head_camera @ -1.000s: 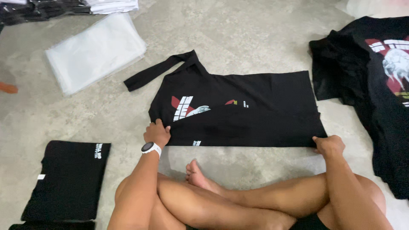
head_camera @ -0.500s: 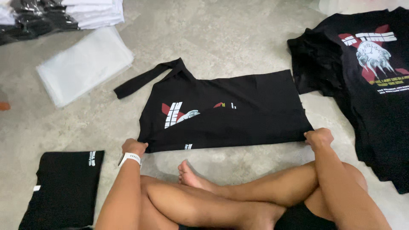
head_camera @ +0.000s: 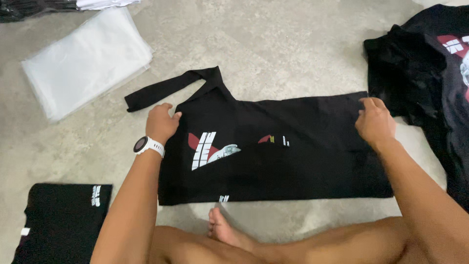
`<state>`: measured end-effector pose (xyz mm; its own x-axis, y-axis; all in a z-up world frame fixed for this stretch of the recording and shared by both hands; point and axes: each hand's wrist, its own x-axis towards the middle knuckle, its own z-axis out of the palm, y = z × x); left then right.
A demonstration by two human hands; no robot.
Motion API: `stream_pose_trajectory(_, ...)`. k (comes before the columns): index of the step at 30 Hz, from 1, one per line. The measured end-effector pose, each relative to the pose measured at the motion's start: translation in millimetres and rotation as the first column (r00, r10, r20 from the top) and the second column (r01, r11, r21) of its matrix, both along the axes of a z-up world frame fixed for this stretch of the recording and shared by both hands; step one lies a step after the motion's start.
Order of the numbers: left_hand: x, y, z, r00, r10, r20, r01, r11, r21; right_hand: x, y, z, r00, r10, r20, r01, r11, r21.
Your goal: The person folds black t-shirts one by one while sitting on the floor, smoothing each one out and placing them in a stack.
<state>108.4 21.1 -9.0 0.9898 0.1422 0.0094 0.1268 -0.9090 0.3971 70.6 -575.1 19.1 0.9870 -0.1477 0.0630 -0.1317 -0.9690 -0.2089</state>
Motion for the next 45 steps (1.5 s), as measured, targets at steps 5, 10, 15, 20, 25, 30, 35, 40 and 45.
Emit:
stream_pose_trajectory(5, 61, -57, 4, 0.975, 0.055, -0.217, -0.120, 0.947, -0.299, 71, 8, 0, 0.949, 0.038, -0.314, -0.065, 0.995, -0.075)
stream_pose_trajectory(10, 86, -62, -16, 0.977, 0.088, -0.192, -0.143, 0.944, -0.298, 90, -26, -23, 0.904, -0.031, -0.427, -0.023, 0.993, -0.120)
stream_pose_trajectory(15, 27, -71, 94, 0.904, -0.090, -0.418, -0.115, 0.891, -0.440, 41, -51, 6, 0.970, 0.240, -0.028, -0.242, 0.957, -0.161)
stream_pose_trajectory(20, -55, -49, 107, 0.918, -0.192, -0.348, 0.051, 0.925, -0.376, -35, -70, -2, 0.953, 0.262, 0.151, -0.269, 0.963, 0.030)
stream_pose_trajectory(25, -119, -34, 60, 0.911, -0.211, -0.353, 0.062, 0.918, -0.391, -80, -92, -65, 0.999, 0.020, 0.048, -0.029, 0.980, 0.198)
stream_pose_trajectory(30, -150, -34, 29, 0.895, -0.126, -0.428, -0.116, 0.862, -0.494, -103, -76, -62, 0.999, -0.054, 0.007, 0.053, 0.991, 0.127)
stream_pose_trajectory(35, -163, -32, -1, 0.885, -0.093, -0.456, -0.186, 0.828, -0.530, -113, -77, -63, 0.936, 0.102, 0.336, -0.129, 0.990, 0.059)
stream_pose_trajectory(40, -163, -29, 23, 0.847, -0.081, -0.526, -0.239, 0.826, -0.511, -118, -80, -51, 0.895, 0.169, 0.412, -0.241, 0.962, 0.129)
stream_pose_trajectory(45, -159, -20, 56, 0.906, -0.096, -0.412, -0.141, 0.849, -0.509, -116, -110, -84, 0.903, 0.087, 0.420, -0.287, 0.851, 0.440)
